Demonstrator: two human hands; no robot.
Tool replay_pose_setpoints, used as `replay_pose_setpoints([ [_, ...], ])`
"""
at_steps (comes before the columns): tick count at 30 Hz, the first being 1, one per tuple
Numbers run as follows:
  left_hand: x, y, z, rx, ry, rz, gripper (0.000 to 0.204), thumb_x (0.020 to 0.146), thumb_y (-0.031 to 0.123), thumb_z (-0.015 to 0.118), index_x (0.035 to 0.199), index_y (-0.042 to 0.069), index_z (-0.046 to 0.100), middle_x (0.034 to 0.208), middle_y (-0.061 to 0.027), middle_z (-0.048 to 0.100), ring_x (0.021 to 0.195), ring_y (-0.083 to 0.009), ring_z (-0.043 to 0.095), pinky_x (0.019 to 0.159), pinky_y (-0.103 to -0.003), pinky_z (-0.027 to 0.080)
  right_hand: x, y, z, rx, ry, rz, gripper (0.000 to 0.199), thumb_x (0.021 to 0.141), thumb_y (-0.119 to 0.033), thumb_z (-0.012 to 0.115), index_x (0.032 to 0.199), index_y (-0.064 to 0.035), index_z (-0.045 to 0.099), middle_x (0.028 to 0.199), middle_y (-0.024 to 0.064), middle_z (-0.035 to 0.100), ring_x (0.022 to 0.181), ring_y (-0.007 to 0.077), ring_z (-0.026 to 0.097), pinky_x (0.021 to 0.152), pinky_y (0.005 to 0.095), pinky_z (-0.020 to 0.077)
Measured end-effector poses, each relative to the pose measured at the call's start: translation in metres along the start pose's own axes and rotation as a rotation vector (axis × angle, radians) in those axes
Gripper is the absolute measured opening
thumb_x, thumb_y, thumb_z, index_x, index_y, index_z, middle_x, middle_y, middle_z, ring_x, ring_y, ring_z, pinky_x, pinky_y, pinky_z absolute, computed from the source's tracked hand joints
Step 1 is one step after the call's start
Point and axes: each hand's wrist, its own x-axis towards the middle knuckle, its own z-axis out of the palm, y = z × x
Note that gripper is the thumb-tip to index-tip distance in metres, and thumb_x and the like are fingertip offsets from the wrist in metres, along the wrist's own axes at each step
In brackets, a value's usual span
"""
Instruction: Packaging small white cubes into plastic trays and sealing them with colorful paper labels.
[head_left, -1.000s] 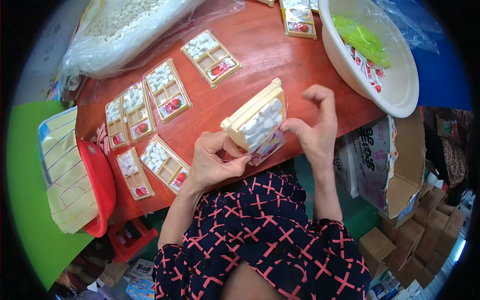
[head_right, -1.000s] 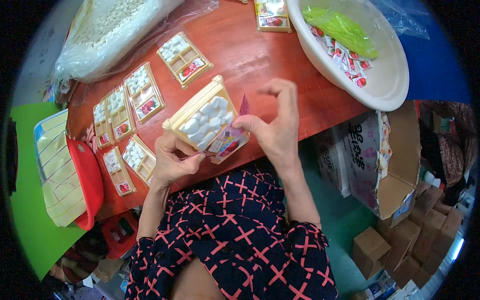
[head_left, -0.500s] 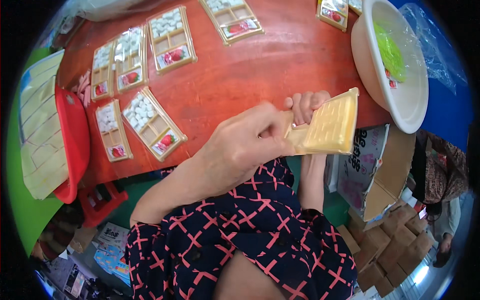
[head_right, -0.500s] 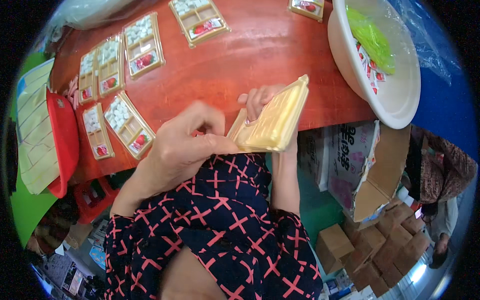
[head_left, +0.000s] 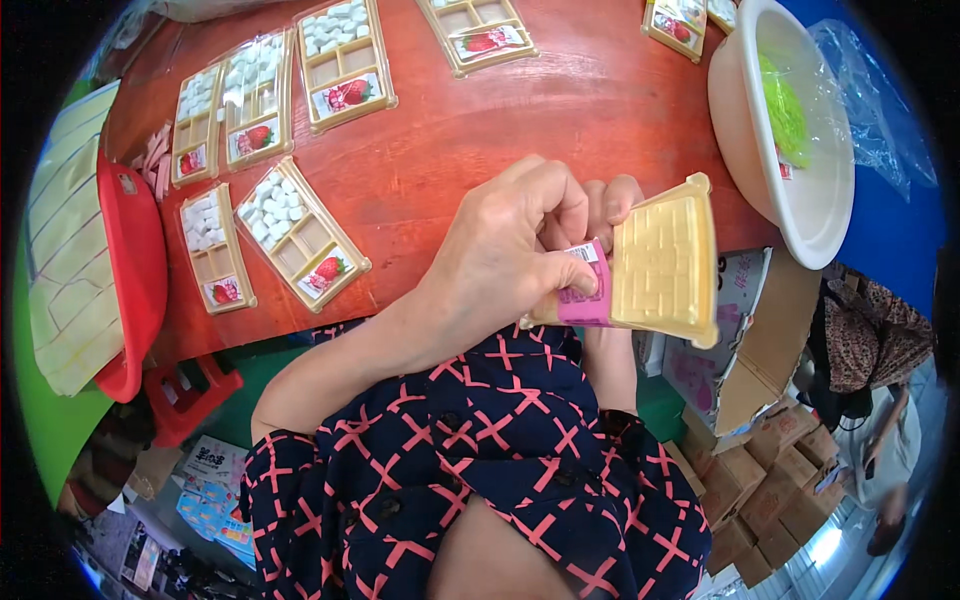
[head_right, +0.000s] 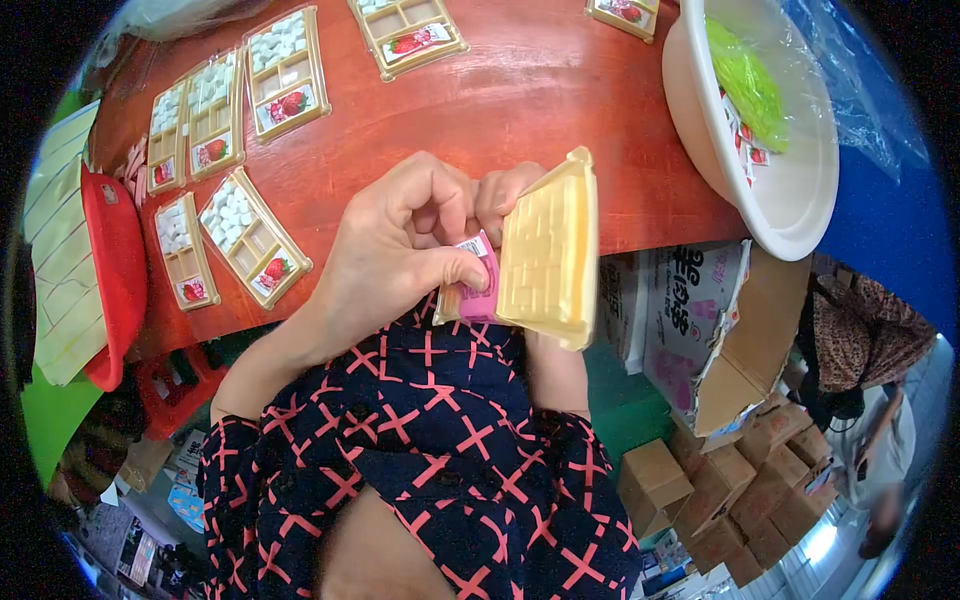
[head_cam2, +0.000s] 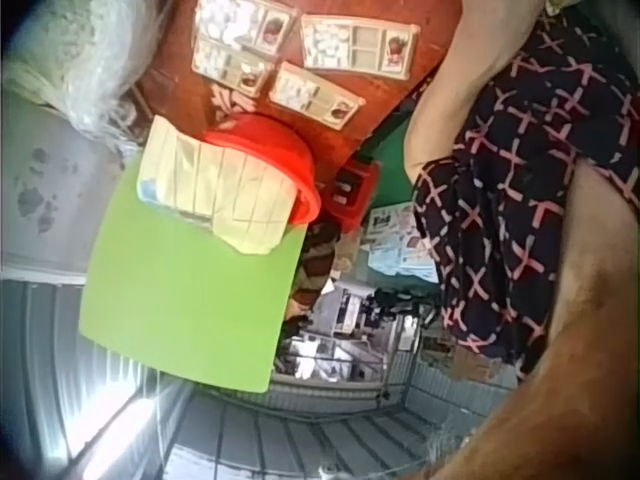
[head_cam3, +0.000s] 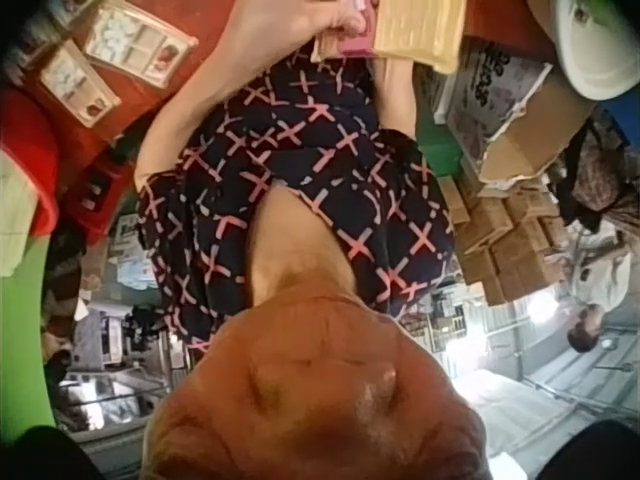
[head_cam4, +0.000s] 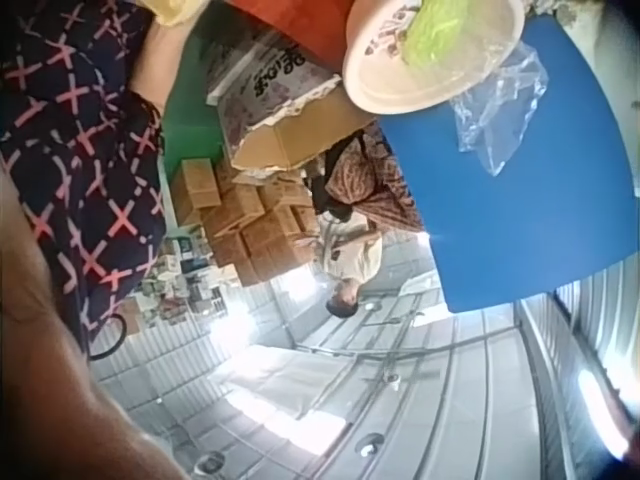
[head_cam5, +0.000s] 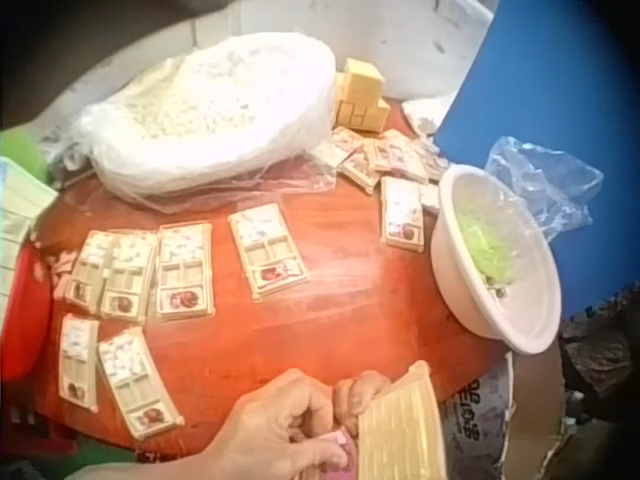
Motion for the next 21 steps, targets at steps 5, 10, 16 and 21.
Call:
replay_pose_setpoints([
  [5, 0.0, 0.002, 0.004, 0.223, 0.083, 0.204, 0.02, 0.057, -0.004, 0.072, 0.069, 0.001, 0.057, 0.073, -0.0033, 0.049, 0.068, -0.01, 0.05, 0.055, -0.022, 0.043, 0.001, 0.004, -0.007, 0.019, -0.039, -0.036, 0.012, 0.084, -0.02, 0.051, 0.082, -0.0085, 0.051, 0.058, 0.0005, 0.039, 0.055, 0.0117, 0.038, 0.055, 0.0293, 0.0398],
  [10, 0.002, -0.003, 0.001, 0.326, 0.177, 0.387, 0.018, 0.055, 0.004, 0.075, 0.07, 0.005, 0.064, 0.076, -0.0058, 0.051, 0.068, -0.0155, 0.05, 0.056, -0.025, 0.043, 0.009, 0.009, -0.007, 0.068, -0.045, -0.095, 0.01, 0.085, -0.019, 0.05, 0.083, -0.0088, 0.051, 0.058, 0.0001, 0.039, 0.056, 0.0135, 0.039, 0.066, 0.0327, 0.0419],
  [16, 0.001, 0.004, 0.002, 0.64, 0.199, 0.625, 0.048, 0.057, 0.012, 0.074, 0.101, 0.0, 0.057, 0.093, -0.0093, 0.059, 0.081, -0.0247, 0.054, 0.067, -0.033, 0.046, 0.015, 0.002, -0.007, -0.002, 0.172, -0.135, 0.013, 0.082, -0.023, 0.053, 0.084, -0.0103, 0.054, 0.073, 0.0032, 0.048, 0.071, 0.0169, 0.047, 0.083, 0.0367, 0.0422],
  [21, 0.002, -0.013, -0.011, 0.702, 0.279, 0.633, 0.029, 0.071, 0.002, 0.066, 0.099, 0.0, 0.057, 0.089, -0.0088, 0.062, 0.075, -0.0194, 0.06, 0.067, -0.028, 0.047, 0.012, 0.011, 0.002, -0.287, 0.247, -0.061, 0.02, 0.081, -0.011, 0.056, 0.099, -0.0035, 0.054, 0.104, 0.0044, 0.051, 0.091, 0.0152, 0.051, 0.078, 0.03, 0.0446],
])
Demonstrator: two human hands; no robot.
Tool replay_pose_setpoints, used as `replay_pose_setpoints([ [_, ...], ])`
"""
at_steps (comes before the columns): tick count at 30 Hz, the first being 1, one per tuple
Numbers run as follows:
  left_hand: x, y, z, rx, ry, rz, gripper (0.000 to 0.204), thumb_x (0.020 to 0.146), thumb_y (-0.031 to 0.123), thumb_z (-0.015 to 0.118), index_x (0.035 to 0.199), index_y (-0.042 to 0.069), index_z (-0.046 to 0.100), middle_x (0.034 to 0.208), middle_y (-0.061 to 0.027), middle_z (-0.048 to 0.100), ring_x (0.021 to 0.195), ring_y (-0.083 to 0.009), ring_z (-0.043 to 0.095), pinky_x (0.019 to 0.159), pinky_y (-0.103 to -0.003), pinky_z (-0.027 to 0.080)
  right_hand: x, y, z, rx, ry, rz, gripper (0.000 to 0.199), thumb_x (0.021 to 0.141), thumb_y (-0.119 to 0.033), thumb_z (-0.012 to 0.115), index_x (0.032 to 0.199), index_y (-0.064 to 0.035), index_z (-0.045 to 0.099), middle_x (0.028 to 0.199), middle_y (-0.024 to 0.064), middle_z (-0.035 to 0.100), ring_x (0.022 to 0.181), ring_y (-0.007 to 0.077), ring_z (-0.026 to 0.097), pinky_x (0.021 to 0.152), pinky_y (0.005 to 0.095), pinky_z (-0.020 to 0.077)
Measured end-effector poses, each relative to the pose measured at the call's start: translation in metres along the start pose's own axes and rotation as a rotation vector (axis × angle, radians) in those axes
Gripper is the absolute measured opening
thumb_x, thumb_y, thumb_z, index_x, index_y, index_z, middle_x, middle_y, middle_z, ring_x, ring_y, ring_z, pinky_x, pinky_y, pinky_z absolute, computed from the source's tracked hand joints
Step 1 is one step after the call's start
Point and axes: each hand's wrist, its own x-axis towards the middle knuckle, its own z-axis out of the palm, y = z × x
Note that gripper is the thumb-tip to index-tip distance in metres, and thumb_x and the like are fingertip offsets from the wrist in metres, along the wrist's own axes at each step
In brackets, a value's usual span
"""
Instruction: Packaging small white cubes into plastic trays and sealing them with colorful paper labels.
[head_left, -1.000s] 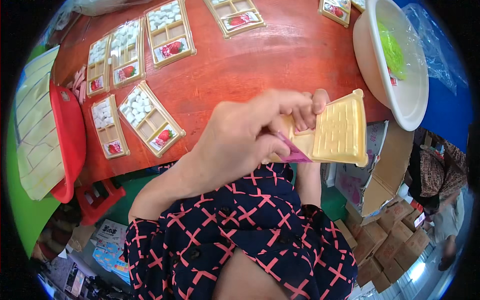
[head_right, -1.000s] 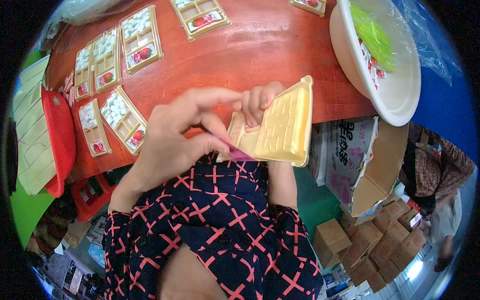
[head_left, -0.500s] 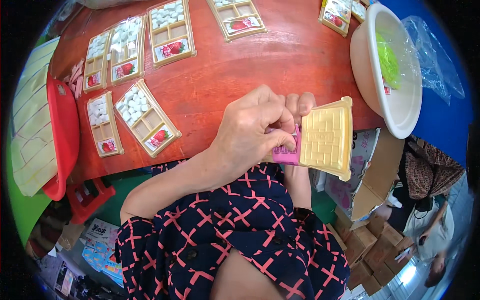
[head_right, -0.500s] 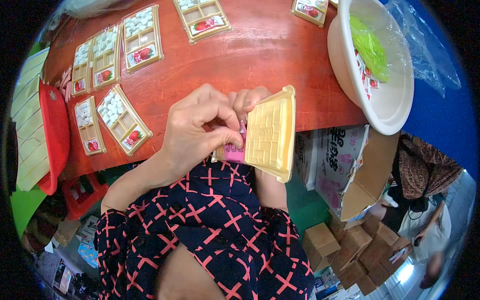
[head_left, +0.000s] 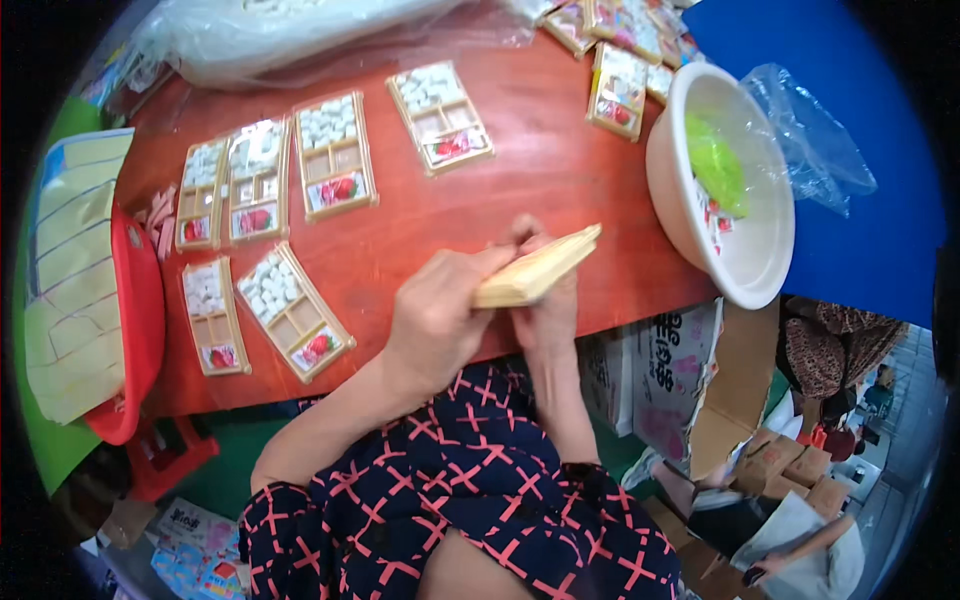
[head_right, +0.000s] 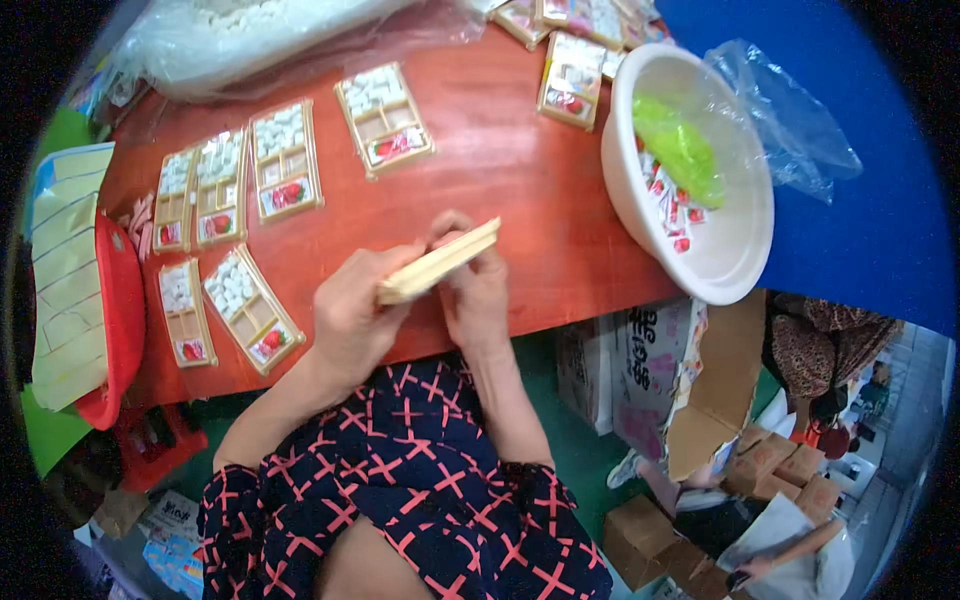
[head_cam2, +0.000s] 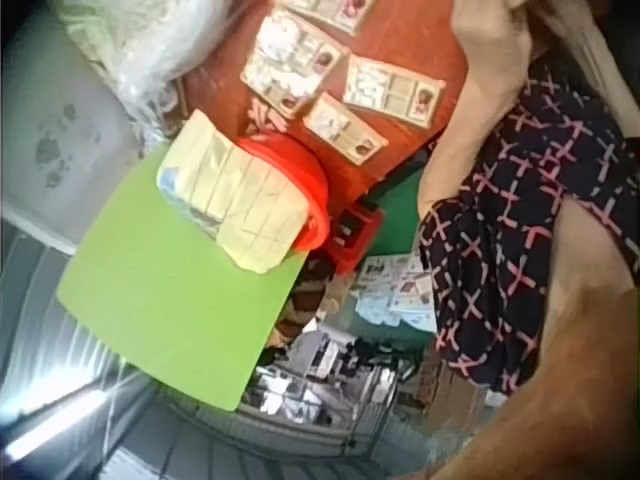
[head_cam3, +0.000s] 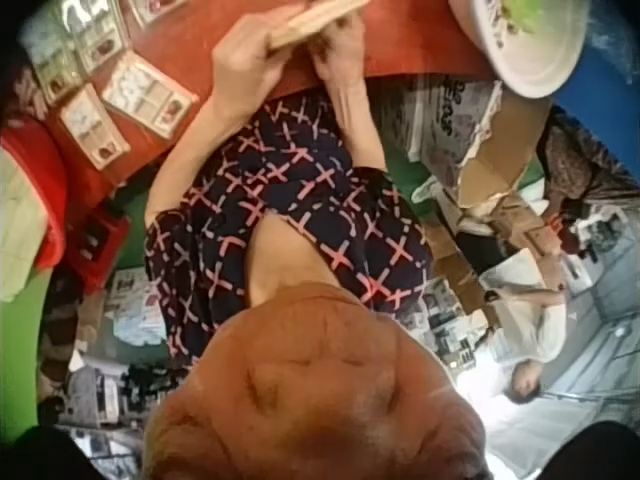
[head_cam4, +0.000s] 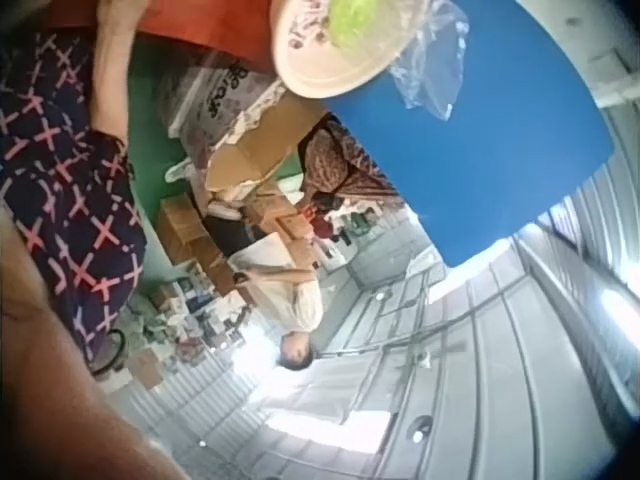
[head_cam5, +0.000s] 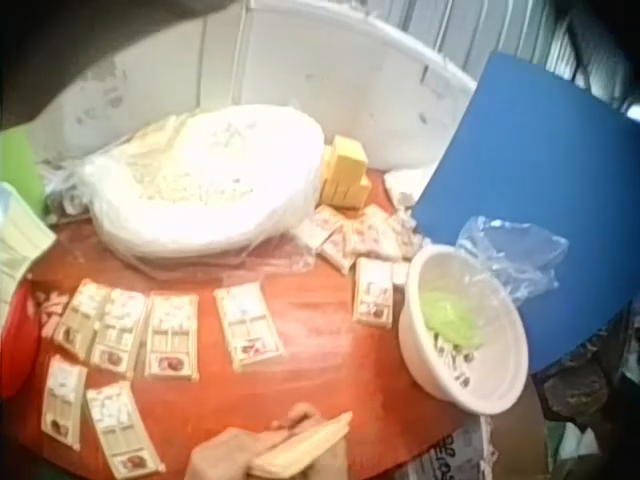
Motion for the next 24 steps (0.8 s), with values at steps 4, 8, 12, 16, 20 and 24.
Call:
replay_pose_setpoints([
  [4, 0.008, -0.006, -0.011, -0.499, -0.014, -0.684, 0.027, 0.076, -0.003, 0.057, 0.103, -0.002, 0.052, 0.092, -0.0088, 0.061, 0.082, -0.0144, 0.06, 0.071, -0.025, 0.048, -0.002, 0.009, 0.026, -0.574, 0.049, -0.173, 0.039, 0.083, -0.005, 0.051, 0.119, 0.0022, 0.04, 0.109, 0.0087, 0.051, 0.097, 0.0155, 0.05, 0.084, 0.0263, 0.0409],
  [8, 0.017, -0.028, -0.017, -0.654, 0.297, -0.616, 0.033, 0.078, -0.002, 0.054, 0.111, -0.002, 0.047, 0.101, -0.0087, 0.058, 0.09, -0.0133, 0.056, 0.076, -0.026, 0.047, 0.004, 0.02, 0.038, -0.71, 0.01, -0.06, 0.041, 0.085, -0.005, 0.046, 0.123, 0.0027, 0.034, 0.117, 0.0117, 0.045, 0.106, 0.0175, 0.045, 0.09, 0.0289, 0.0371],
  [12, 0.02, -0.046, -0.012, -0.668, 0.264, -0.567, 0.036, 0.083, 0.011, 0.048, 0.116, -0.002, 0.041, 0.11, -0.0222, 0.049, 0.108, -0.0302, 0.047, 0.09, -0.036, 0.037, 0.048, 0.012, 0.03, -0.814, 0.138, -0.206, 0.033, 0.085, -0.01, 0.048, 0.116, 0.0009, 0.042, 0.112, 0.0103, 0.048, 0.103, 0.0196, 0.047, 0.088, 0.0311, 0.0397],
  [16, 0.022, -0.018, -0.047, -0.506, 0.254, -0.37, 0.036, 0.08, 0.01, 0.051, 0.112, -0.002, 0.042, 0.12, -0.0222, 0.041, 0.114, -0.031, 0.041, 0.094, -0.037, 0.034, 0.169, -0.083, -0.081, -1.457, 0.211, -0.477, 0.041, 0.087, -0.018, 0.049, 0.119, 0.005, 0.04, 0.103, 0.0159, 0.053, 0.083, 0.0211, 0.054, 0.065, 0.031, 0.048],
  [20, -0.012, -0.013, -0.135, -0.193, 0.19, -0.326, 0.033, 0.079, 0.005, 0.054, 0.112, 0.003, 0.05, 0.124, -0.0194, 0.043, 0.117, -0.0287, 0.041, 0.095, -0.034, 0.035, 0.179, -0.087, -0.03, -1.16, 0.221, -0.369, 0.038, 0.082, -0.013, 0.054, 0.114, 0.004, 0.043, 0.098, 0.0139, 0.053, 0.077, 0.0183, 0.053, 0.059, 0.0273, 0.046],
  [24, -0.046, -0.01, -0.251, 0.478, 0.501, -0.243, 0.02, 0.074, 0.004, 0.058, 0.094, 0.0, 0.057, 0.103, -0.017, 0.056, 0.099, -0.0314, 0.054, 0.086, -0.037, 0.042, 0.188, -0.079, -0.038, -1.471, 0.001, -0.26, 0.038, 0.079, -0.014, 0.056, 0.112, 0.0032, 0.046, 0.099, 0.0115, 0.054, 0.083, 0.0167, 0.052, 0.067, 0.025, 0.0443],
])
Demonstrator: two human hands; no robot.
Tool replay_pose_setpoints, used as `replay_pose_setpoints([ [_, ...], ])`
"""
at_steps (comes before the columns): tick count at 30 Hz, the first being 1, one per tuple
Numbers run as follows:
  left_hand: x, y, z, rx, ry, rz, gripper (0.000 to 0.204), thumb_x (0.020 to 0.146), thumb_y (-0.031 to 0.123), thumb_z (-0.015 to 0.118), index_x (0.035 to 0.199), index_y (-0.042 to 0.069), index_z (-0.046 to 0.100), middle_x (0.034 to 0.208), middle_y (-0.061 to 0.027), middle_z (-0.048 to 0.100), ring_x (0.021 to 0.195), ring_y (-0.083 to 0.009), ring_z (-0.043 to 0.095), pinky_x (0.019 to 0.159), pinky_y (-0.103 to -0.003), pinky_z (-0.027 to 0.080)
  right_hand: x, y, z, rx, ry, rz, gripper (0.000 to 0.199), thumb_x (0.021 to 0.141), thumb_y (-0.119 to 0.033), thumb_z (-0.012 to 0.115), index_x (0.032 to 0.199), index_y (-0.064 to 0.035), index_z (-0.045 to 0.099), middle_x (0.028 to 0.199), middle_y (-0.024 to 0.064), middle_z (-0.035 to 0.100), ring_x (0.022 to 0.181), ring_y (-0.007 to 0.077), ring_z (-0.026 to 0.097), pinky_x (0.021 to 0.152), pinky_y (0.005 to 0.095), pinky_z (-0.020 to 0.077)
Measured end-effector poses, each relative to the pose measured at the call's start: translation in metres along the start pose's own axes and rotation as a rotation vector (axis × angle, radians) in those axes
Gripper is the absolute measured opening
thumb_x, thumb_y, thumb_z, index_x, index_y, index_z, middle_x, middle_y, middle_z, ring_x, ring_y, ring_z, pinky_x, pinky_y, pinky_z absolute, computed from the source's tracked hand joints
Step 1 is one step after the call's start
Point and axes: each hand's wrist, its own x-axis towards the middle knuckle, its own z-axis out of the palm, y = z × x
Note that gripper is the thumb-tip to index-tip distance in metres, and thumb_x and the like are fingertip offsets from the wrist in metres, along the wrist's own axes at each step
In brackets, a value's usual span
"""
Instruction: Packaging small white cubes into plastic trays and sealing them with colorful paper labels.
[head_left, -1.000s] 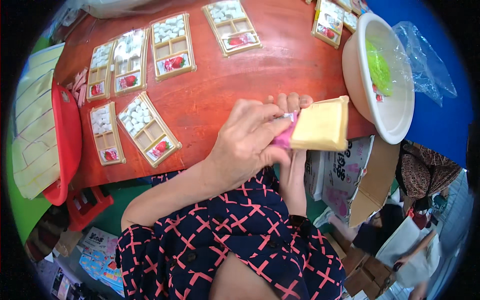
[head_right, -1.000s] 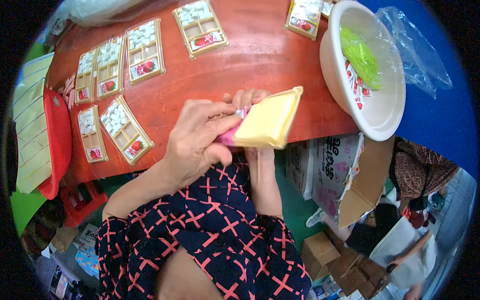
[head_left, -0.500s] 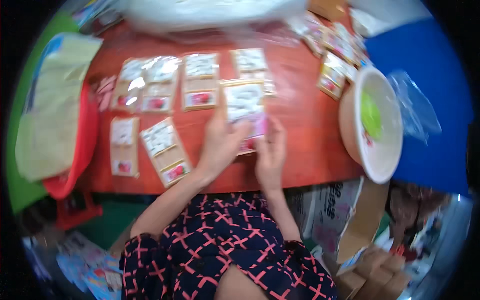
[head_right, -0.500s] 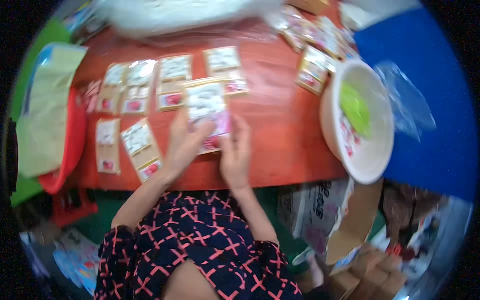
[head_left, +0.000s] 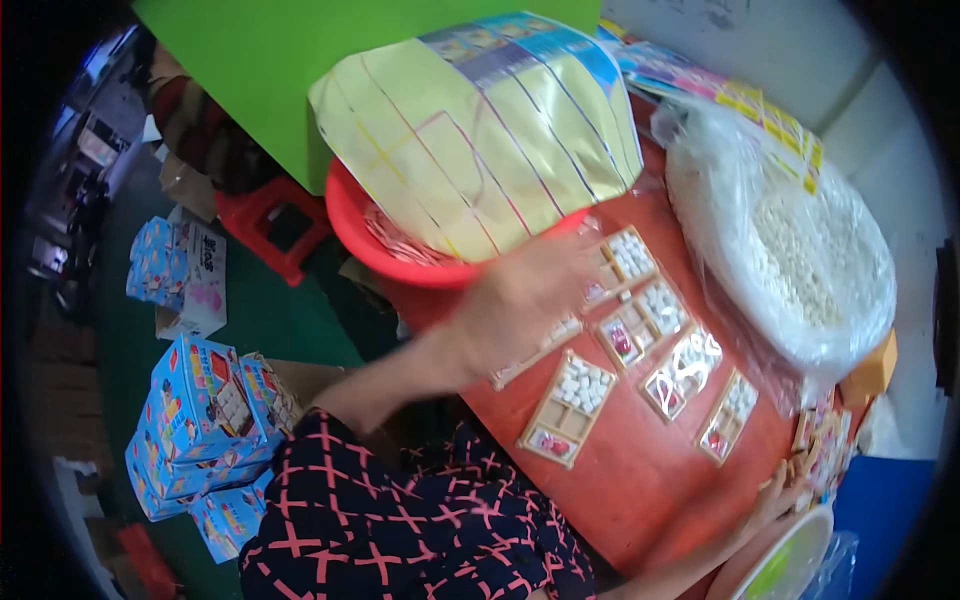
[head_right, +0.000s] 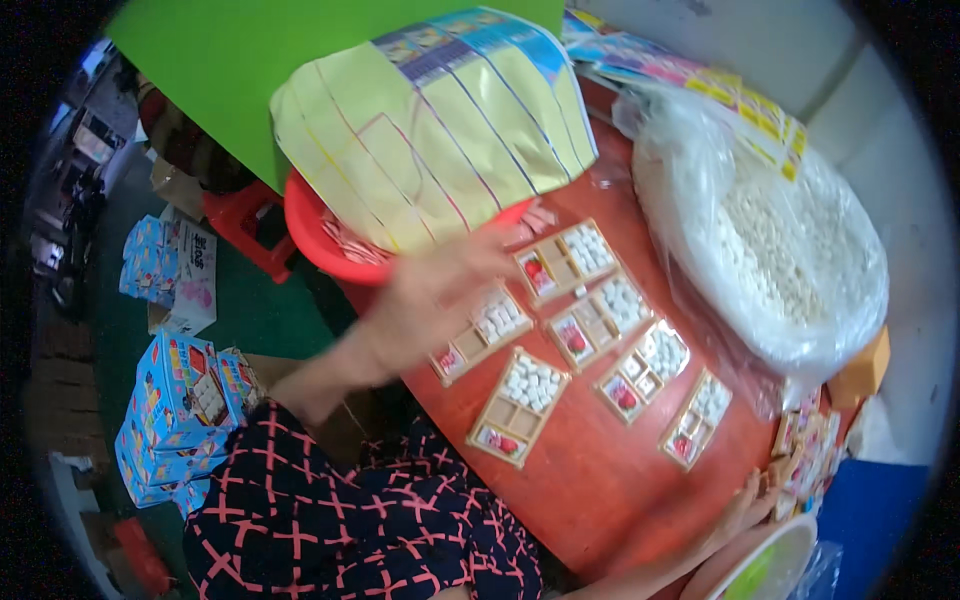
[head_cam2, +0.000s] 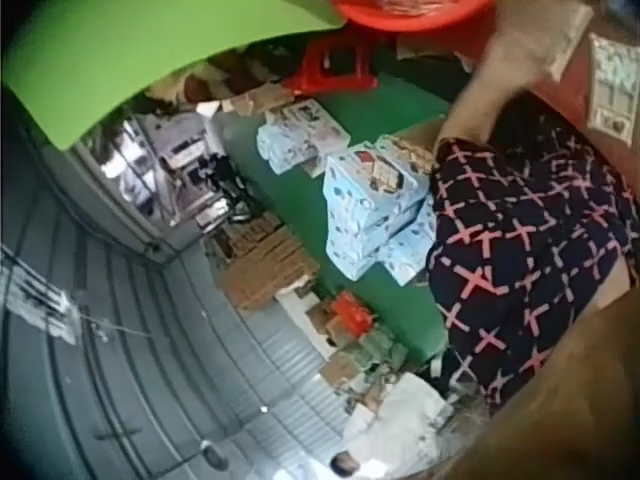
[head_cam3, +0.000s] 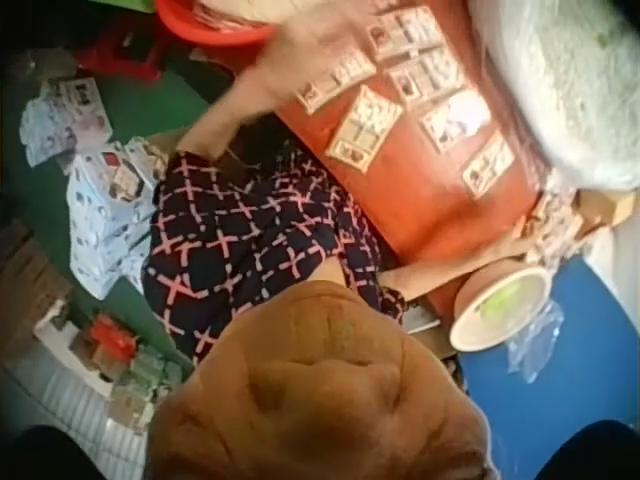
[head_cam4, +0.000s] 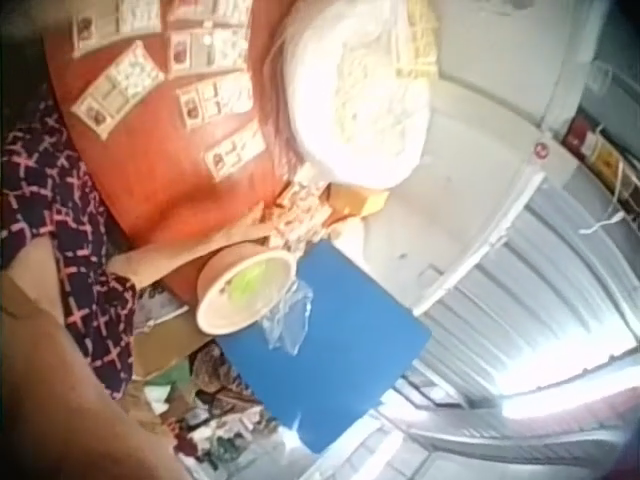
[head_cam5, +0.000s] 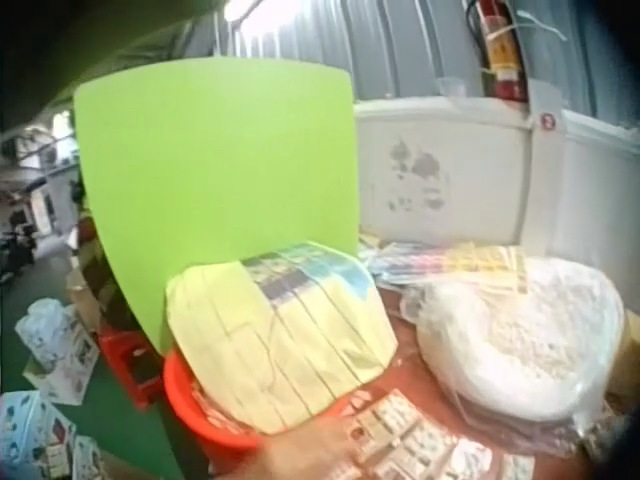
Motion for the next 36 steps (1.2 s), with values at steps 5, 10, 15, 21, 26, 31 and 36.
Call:
replay_pose_setpoints([
  [5, 0.038, -0.065, -0.106, 0.528, 0.337, -0.057, 0.024, 0.072, 0.005, 0.06, 0.095, 0.002, 0.057, 0.105, -0.0179, 0.056, 0.1, -0.033, 0.051, 0.086, -0.038, 0.041, 0.001, -0.194, 0.104, 0.351, -0.256, -0.277, 0.025, 0.082, -0.011, 0.053, 0.102, 0.0036, 0.054, 0.095, 0.0094, 0.055, 0.088, 0.0161, 0.051, 0.078, 0.0262, 0.0402],
  [10, 0.047, -0.1, -0.144, 0.639, 0.464, -0.119, 0.028, 0.072, 0.006, 0.06, 0.099, 0.003, 0.055, 0.109, -0.0184, 0.054, 0.104, -0.0331, 0.048, 0.089, -0.037, 0.038, 0.044, -0.389, 0.227, 0.505, -0.519, -0.698, 0.032, 0.082, -0.02, 0.052, 0.104, 0.0036, 0.053, 0.097, 0.0134, 0.058, 0.093, 0.021, 0.054, 0.082, 0.029, 0.0399],
  [15, 0.091, -0.129, -0.149, 0.579, 0.441, -0.199, 0.03, 0.072, 0.01, 0.061, 0.101, 0.002, 0.055, 0.109, -0.0187, 0.054, 0.103, -0.0337, 0.048, 0.087, -0.038, 0.039, 0.096, -0.452, 0.353, 0.185, -0.465, -0.506, 0.049, 0.076, -0.028, 0.06, 0.109, 0.0071, 0.05, 0.103, 0.0213, 0.057, 0.094, 0.0288, 0.056, 0.081, 0.033, 0.0425],
  [21, 0.129, -0.16, -0.186, 0.83, 0.316, -0.328, 0.041, 0.074, 0.028, 0.063, 0.105, 0.003, 0.054, 0.105, -0.0188, 0.056, 0.101, -0.0329, 0.051, 0.084, -0.038, 0.04, 0.066, -0.452, 0.323, 1.081, -0.942, -0.193, 0.02, 0.078, -0.003, 0.058, 0.099, -0.0023, 0.057, 0.088, 0.0043, 0.061, 0.076, 0.0128, 0.057, 0.072, 0.026, 0.0471],
  [26, 0.151, -0.149, -0.199, 0.663, 0.232, -0.276, 0.05, 0.07, 0.035, 0.067, 0.108, 0.004, 0.054, 0.101, -0.0172, 0.059, 0.093, -0.0283, 0.056, 0.079, -0.037, 0.043, 0.079, -0.438, 0.286, 1.402, -1.037, -0.438, 0.025, 0.077, -0.005, 0.062, 0.101, -0.0056, 0.055, 0.095, 0.0012, 0.061, 0.086, 0.0128, 0.057, 0.079, 0.0251, 0.0452],
  [31, 0.167, -0.118, -0.199, 0.273, 0.368, -0.015, 0.04, 0.067, 0.027, 0.072, 0.098, 0.005, 0.061, 0.084, -0.0096, 0.062, 0.076, -0.015, 0.057, 0.067, -0.029, 0.045, 0.085, -0.423, 0.283, 1.421, -0.938, -0.489, 0.025, 0.078, -0.004, 0.06, 0.102, -0.0053, 0.054, 0.099, 0.0012, 0.06, 0.091, 0.0108, 0.055, 0.083, 0.0253, 0.0425],
  [36, 0.163, -0.069, -0.194, 0.103, 0.446, -0.049, 0.015, 0.072, 0.011, 0.068, 0.081, 0.0, 0.063, 0.067, 0.0018, 0.057, 0.068, -0.0083, 0.049, 0.064, -0.023, 0.041, 0.073, -0.436, 0.244, 0.672, -0.009, -0.669, 0.024, 0.077, -0.005, 0.061, 0.101, -0.0014, 0.054, 0.081, -0.0002, 0.056, 0.072, 0.008, 0.05, 0.062, 0.0211, 0.0404],
])
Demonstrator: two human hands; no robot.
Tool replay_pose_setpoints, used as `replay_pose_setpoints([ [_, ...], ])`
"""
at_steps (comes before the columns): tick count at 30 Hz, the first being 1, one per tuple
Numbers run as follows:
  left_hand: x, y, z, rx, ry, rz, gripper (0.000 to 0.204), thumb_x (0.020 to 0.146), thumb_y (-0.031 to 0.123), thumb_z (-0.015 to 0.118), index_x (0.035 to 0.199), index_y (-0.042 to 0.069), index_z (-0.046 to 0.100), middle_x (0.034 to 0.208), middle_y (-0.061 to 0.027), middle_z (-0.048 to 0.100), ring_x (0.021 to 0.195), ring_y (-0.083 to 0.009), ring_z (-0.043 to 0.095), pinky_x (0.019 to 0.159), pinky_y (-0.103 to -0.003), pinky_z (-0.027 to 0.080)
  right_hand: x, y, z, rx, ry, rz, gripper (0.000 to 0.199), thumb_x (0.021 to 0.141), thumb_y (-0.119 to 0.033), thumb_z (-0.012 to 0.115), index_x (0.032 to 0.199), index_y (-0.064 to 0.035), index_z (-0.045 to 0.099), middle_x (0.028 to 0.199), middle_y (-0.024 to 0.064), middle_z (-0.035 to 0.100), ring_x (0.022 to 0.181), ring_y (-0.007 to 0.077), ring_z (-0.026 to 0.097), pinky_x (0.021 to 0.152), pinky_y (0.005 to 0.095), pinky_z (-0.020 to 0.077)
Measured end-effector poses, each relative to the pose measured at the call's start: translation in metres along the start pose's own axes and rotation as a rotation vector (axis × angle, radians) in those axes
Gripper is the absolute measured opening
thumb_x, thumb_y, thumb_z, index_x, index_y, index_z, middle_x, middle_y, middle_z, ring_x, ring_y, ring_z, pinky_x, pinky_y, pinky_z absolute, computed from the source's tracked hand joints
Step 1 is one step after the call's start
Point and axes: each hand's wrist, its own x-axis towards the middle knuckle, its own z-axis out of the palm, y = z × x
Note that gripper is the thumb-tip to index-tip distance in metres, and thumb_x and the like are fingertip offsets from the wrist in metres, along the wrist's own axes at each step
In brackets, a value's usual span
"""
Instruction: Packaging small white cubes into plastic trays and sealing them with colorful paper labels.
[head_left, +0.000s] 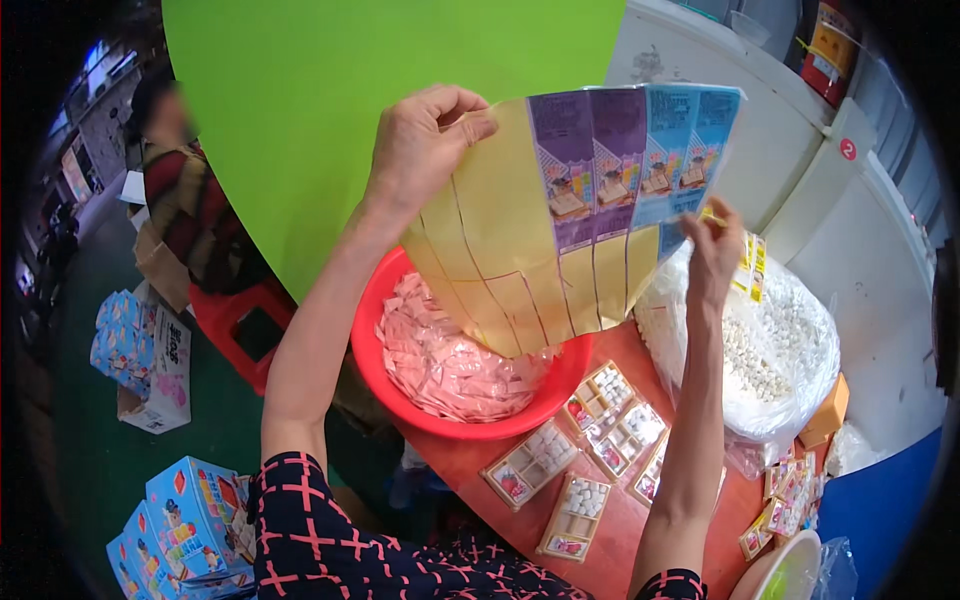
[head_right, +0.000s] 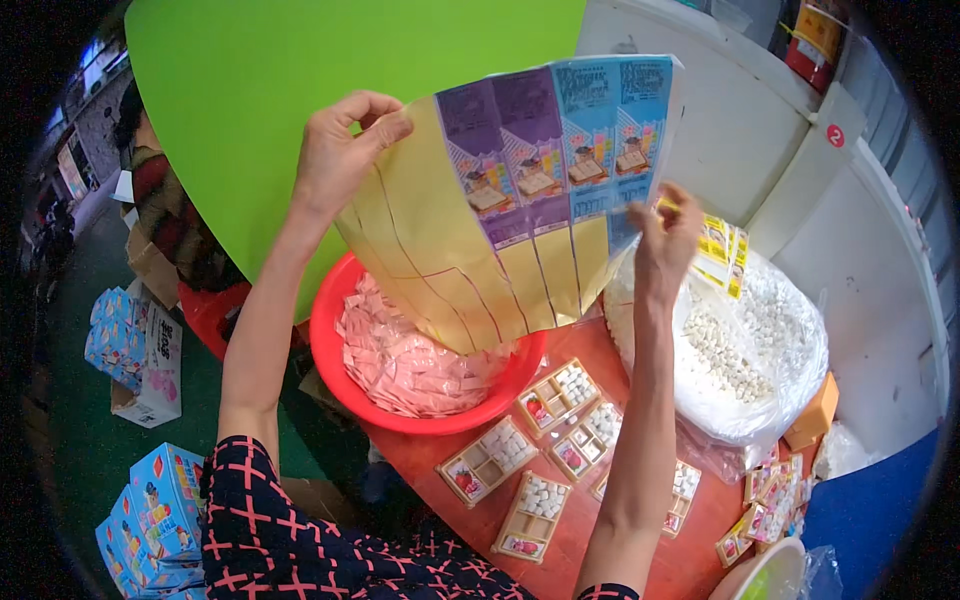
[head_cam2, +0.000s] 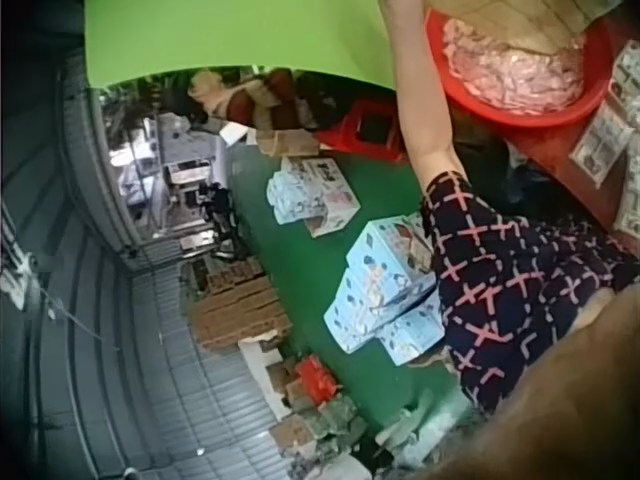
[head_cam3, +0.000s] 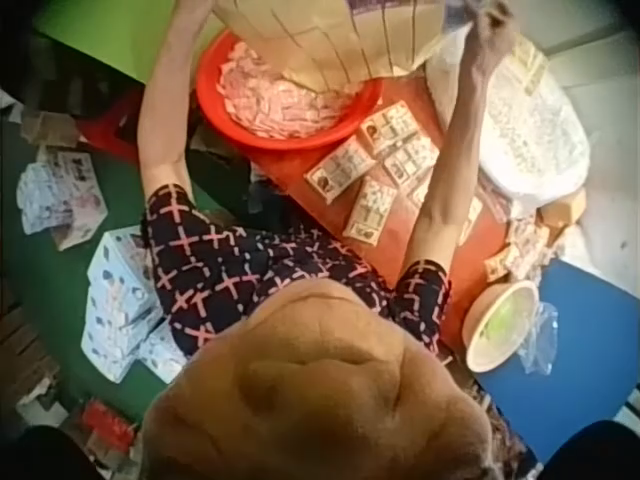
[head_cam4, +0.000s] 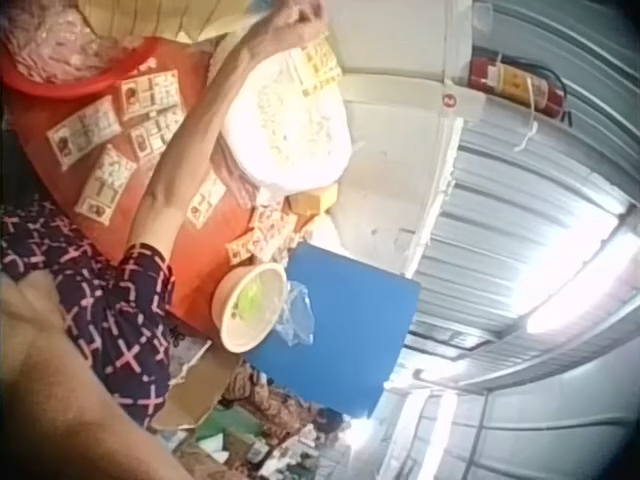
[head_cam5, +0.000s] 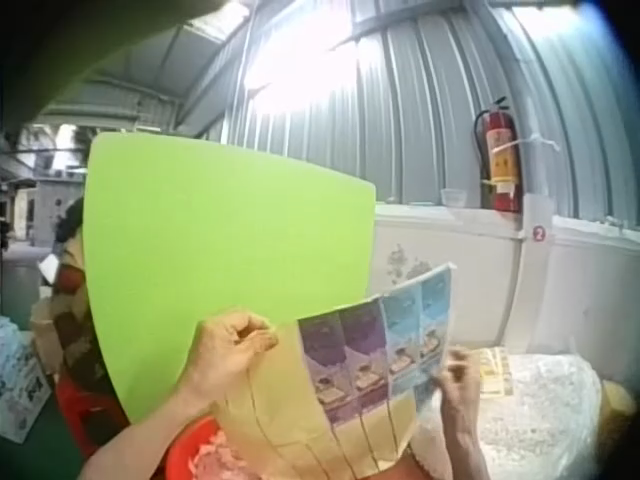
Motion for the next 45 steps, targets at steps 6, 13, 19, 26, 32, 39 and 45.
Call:
replay_pose_setpoints([
  [6, -0.009, 0.038, -0.019, 0.353, 0.153, 0.407, 0.012, 0.065, 0.014, 0.07, 0.071, 0.005, 0.063, 0.063, -0.0041, 0.059, 0.064, -0.0198, 0.053, 0.06, -0.032, 0.042, -0.003, -0.158, 0.018, 0.141, -0.217, -0.705, 0.055, 0.065, 0.004, 0.068, 0.115, -0.0035, 0.045, 0.118, 0.0101, 0.052, 0.059, 0.0063, 0.054, 0.055, 0.0199, 0.0435],
  [13, -0.023, 0.062, -0.01, 0.323, 0.084, 0.475, 0.01, 0.064, 0.013, 0.069, 0.07, 0.007, 0.063, 0.064, -0.0023, 0.057, 0.07, -0.0195, 0.053, 0.066, -0.032, 0.04, 0.008, -0.151, 0.034, -0.114, -0.367, -0.695, 0.033, 0.061, 0.005, 0.065, 0.093, -0.0038, 0.058, 0.078, 0.0052, 0.057, 0.064, 0.0129, 0.056, 0.059, 0.0246, 0.045],
  [19, -0.03, 0.075, -0.003, 0.504, 0.117, 0.524, 0.009, 0.066, 0.013, 0.068, 0.074, 0.01, 0.064, 0.069, -0.0012, 0.057, 0.076, -0.0182, 0.053, 0.072, -0.034, 0.038, 0.004, -0.149, 0.036, 0.035, -0.41, -0.554, 0.008, 0.068, 0.007, 0.059, 0.075, 0.0024, 0.06, 0.071, 0.0042, 0.056, 0.068, 0.0107, 0.056, 0.062, 0.0224, 0.0454],
  [26, -0.028, 0.088, 0.005, 0.162, -0.099, 0.296, 0.01, 0.076, 0.005, 0.058, 0.082, 0.0, 0.064, 0.073, -0.0027, 0.061, 0.07, -0.009, 0.056, 0.064, -0.021, 0.044, 0.0, -0.144, 0.035, 0.158, -0.443, -0.406, 0.014, 0.067, 0.01, 0.058, 0.08, 0.0029, 0.058, 0.071, 0.0035, 0.056, 0.067, 0.0101, 0.056, 0.063, 0.0219, 0.0462],
  [32, -0.026, 0.086, 0.012, -0.037, -0.271, 0.071, 0.011, 0.078, 0.007, 0.057, 0.083, -0.001, 0.064, 0.072, 0.0001, 0.061, 0.067, -0.0036, 0.054, 0.062, -0.018, 0.044, 0.002, -0.135, 0.028, 0.352, -0.489, -0.165, 0.035, 0.068, 0.012, 0.059, 0.098, 0.0011, 0.046, 0.074, 0.0058, 0.056, 0.069, 0.0107, 0.057, 0.063, 0.0209, 0.0484],
  [39, -0.023, 0.09, 0.015, -0.244, -0.41, -0.178, 0.006, 0.074, 0.006, 0.058, 0.075, 0.0, 0.061, 0.066, 0.0024, 0.056, 0.062, -0.0024, 0.05, 0.058, -0.018, 0.042, -0.003, -0.131, 0.026, 0.441, -0.55, -0.127, 0.035, 0.069, 0.012, 0.059, 0.099, 0.0014, 0.044, 0.075, 0.007, 0.056, 0.069, 0.0113, 0.058, 0.063, 0.0225, 0.0506],
  [45, -0.023, 0.082, 0.021, -0.362, -0.48, -0.209, 0.007, 0.072, 0.009, 0.06, 0.068, 0.004, 0.056, 0.065, 0.0034, 0.053, 0.059, -0.002, 0.047, 0.056, -0.016, 0.039, -0.009, -0.128, 0.021, 0.416, -0.526, -0.167, 0.035, 0.068, 0.012, 0.059, 0.097, 0.0002, 0.044, 0.073, 0.0062, 0.056, 0.069, 0.0098, 0.058, 0.061, 0.021, 0.0492],
])
